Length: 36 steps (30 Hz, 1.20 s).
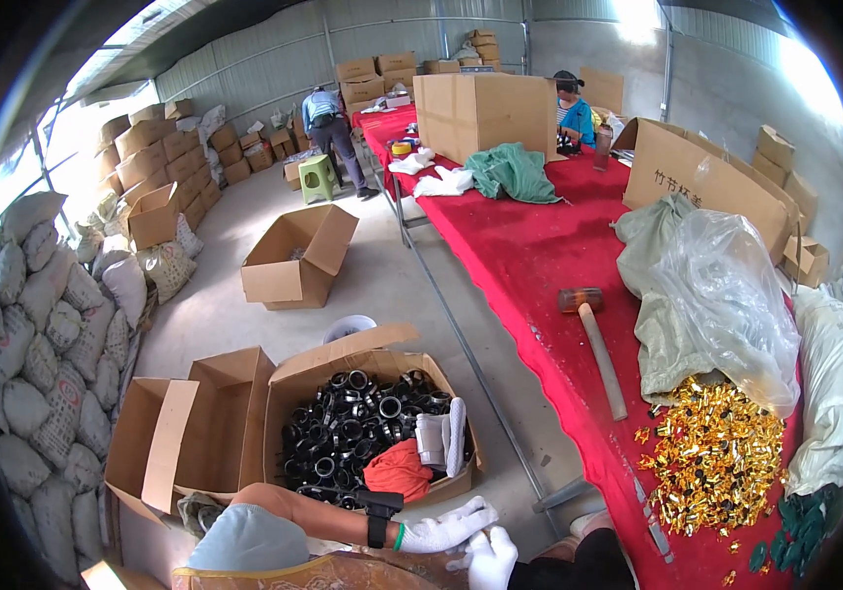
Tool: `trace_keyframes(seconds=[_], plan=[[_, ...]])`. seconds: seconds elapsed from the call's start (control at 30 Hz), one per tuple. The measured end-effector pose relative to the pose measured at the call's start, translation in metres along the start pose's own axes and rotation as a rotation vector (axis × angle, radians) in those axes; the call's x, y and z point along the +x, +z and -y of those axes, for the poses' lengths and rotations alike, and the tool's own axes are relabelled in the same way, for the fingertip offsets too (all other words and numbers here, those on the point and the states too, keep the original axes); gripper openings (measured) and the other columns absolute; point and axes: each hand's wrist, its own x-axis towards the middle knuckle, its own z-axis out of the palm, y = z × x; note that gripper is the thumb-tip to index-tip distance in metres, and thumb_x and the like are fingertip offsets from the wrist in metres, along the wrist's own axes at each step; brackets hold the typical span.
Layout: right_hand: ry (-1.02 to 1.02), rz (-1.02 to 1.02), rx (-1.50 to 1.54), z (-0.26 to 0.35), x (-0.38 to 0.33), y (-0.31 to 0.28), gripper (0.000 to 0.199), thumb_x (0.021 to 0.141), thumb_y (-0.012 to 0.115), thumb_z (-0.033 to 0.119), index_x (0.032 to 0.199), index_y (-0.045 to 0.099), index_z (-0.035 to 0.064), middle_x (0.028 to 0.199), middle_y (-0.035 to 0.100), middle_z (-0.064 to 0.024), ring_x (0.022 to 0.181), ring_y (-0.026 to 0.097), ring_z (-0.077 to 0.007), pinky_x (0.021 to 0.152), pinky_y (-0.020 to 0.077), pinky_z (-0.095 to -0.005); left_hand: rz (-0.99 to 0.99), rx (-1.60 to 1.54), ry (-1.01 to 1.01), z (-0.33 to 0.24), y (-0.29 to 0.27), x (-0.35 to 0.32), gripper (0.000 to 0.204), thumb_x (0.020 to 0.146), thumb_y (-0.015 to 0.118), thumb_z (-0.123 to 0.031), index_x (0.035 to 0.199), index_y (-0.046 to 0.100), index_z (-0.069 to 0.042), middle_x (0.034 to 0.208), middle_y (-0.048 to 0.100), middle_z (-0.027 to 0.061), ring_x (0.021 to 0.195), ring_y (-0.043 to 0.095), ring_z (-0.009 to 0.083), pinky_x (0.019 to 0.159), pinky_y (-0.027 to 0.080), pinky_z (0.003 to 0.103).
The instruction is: Assembling small gold-colored plastic decorative pieces into green plastic circular bases.
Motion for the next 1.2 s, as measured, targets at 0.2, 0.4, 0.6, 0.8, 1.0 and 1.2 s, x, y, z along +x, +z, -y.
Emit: trace_keyframes(seconds=[0.2, 0.4, 0.6, 0.8, 1.0, 1.2], plan=[[-0.159, 0.184, -0.346, -0.112, 0.048, -0.101, 0.024, 0.105, 0.050, 0.017, 0.112, 0.065, -0.0006, 0.083, 0.066, -0.0050, 0.064, 0.062, -0.0153, 0.048, 0.0551, -0.0349, -0.116, 0.855, 0.300, 0.011, 0.000, 0.010, 0.049, 0.106, 0.052, -0.045, 0.134, 0.046, -0.006, 0.123, 0.053, 0.0265, 0.111, 0.059, 0.0463, 0.095, 0.049, 0.052], [0.012, -0.058, -0.293, 0.002, -0.005, 0.013, 0.033, 0.104, 0.055, 0.024, 0.119, 0.060, -0.0052, 0.082, 0.069, -0.0125, 0.060, 0.069, -0.0224, 0.055, 0.0557, -0.0343, -0.012, 0.414, 0.155, 0.019, -0.019, 0.013, 0.047, 0.110, 0.040, -0.053, 0.125, 0.049, -0.010, 0.103, 0.056, 0.0080, 0.084, 0.062, 0.0172, 0.070, 0.052, 0.032], [-0.354, -0.200, -0.870, 0.021, -0.016, 0.021, 0.027, 0.102, 0.056, 0.019, 0.122, 0.060, 0.0017, 0.083, 0.072, -0.0193, 0.064, 0.073, -0.0311, 0.060, 0.0578, -0.0421, 0.042, 0.161, -0.011, -0.001, -0.022, 0.008, 0.050, 0.108, 0.036, -0.062, 0.121, 0.050, -0.016, 0.085, 0.048, -0.0012, 0.069, 0.047, 0.0060, 0.056, 0.040, 0.023], [-0.286, -0.188, -0.850, 0.003, -0.009, 0.013, 0.022, 0.098, 0.060, 0.019, 0.110, 0.065, 0.0007, 0.083, 0.073, -0.0202, 0.072, 0.074, -0.0335, 0.062, 0.0576, -0.0434, -0.058, 0.265, -0.066, 0.015, -0.010, 0.014, 0.053, 0.107, 0.041, -0.061, 0.124, 0.049, -0.011, 0.090, 0.053, 0.0064, 0.077, 0.055, 0.0162, 0.066, 0.047, 0.034], [-0.374, 0.126, -1.004, -0.015, 0.015, -0.027, 0.021, 0.094, 0.064, 0.017, 0.098, 0.070, -0.0016, 0.082, 0.074, -0.0177, 0.075, 0.075, -0.0310, 0.062, 0.0580, -0.0384, -0.175, 0.778, 0.286, 0.014, -0.006, 0.011, 0.045, 0.108, 0.047, -0.048, 0.126, 0.049, -0.007, 0.108, 0.055, 0.0202, 0.100, 0.060, 0.0381, 0.088, 0.050, 0.049], [0.032, -0.048, -0.146, -0.026, 0.012, -0.021, 0.033, 0.095, 0.064, 0.023, 0.116, 0.060, -0.0027, 0.087, 0.069, -0.0187, 0.068, 0.070, -0.0335, 0.063, 0.0574, -0.0458, -0.107, 0.875, 0.560, 0.034, -0.029, 0.028, 0.041, 0.108, 0.046, -0.046, 0.122, 0.051, -0.007, 0.109, 0.053, 0.0167, 0.089, 0.061, 0.0320, 0.071, 0.053, 0.045]])
